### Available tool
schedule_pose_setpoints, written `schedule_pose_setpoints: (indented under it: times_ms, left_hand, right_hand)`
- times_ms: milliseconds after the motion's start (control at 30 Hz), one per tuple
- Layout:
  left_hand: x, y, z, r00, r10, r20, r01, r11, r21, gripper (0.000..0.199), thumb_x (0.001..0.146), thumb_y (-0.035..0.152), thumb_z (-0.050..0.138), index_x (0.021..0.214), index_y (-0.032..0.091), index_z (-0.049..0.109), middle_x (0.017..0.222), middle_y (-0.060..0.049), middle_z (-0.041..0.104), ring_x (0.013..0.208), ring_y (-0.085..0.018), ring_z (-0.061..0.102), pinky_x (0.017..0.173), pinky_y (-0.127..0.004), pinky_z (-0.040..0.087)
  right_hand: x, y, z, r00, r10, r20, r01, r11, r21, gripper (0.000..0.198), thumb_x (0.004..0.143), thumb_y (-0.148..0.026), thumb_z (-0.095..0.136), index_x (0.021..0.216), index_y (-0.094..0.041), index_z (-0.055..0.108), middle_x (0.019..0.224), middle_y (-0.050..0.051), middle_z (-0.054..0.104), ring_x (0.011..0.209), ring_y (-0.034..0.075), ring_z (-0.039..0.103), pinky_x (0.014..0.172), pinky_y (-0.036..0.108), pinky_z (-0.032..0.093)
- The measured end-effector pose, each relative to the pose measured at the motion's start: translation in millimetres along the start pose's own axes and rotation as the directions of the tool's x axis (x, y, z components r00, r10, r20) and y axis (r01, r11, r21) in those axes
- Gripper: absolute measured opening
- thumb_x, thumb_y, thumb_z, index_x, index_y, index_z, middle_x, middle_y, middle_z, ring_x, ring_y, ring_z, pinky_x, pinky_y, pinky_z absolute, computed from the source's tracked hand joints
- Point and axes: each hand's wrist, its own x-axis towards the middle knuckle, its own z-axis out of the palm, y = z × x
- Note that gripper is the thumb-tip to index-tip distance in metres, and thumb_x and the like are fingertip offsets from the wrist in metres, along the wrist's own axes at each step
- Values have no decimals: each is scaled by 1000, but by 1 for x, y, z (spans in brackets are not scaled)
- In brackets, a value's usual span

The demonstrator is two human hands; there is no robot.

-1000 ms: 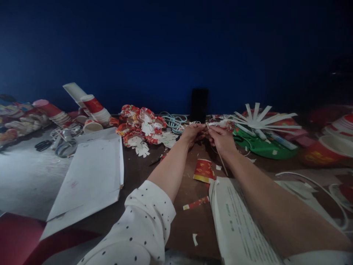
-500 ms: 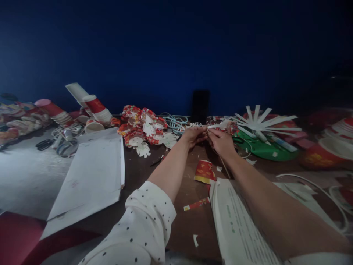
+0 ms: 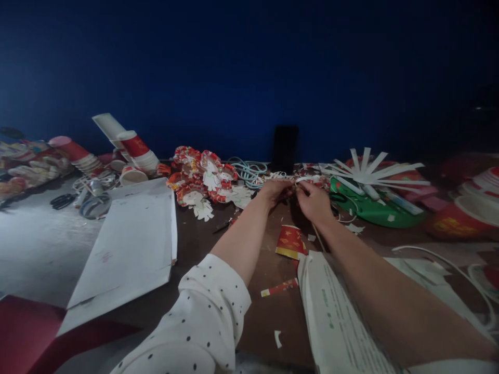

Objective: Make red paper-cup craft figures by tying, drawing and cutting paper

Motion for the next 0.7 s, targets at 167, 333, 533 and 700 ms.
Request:
schedule_pose_setpoints:
  times_ms: [167,333,533,700]
  left_hand:
    - [-1,1,1,1000,4,2,-4,1000,12,13,79,14,61,67,15,58,57,5,52,49,-4,47,53,-14,40]
    - [-2,1,2,1000,15,10,-15,999,44,14,79,15,60,66,16,57,55,4,50,49,-4,45,55,-15,41]
    - [-3,0,3,1000,23,13,-24,997,73,15,79,15,61,65,15,56,56,4,49,50,-4,46,57,-15,42]
    - [1,-3,2,999,32,28,-34,997,72,14,79,16,62,65,15,58,55,4,50,49,-4,46,55,-15,43]
  right_hand:
    - [-1,-2,-2,999,35,-31,-34,999,40,31,79,-29,49,97,-19,72,77,5,71,71,21,61,70,31,45]
    - [3,1,-2,980,170,-105,-152,976,158,30,80,-35,50,82,-17,73,74,4,70,74,21,62,70,29,45]
    - [8,6,2,946,292,-143,-244,929,279,28,75,-39,55,74,-17,72,69,3,68,72,21,61,67,30,46]
    - [9,5,2,946,282,-159,-235,936,261,25,74,-35,54,68,-17,71,63,1,65,71,21,60,65,29,45]
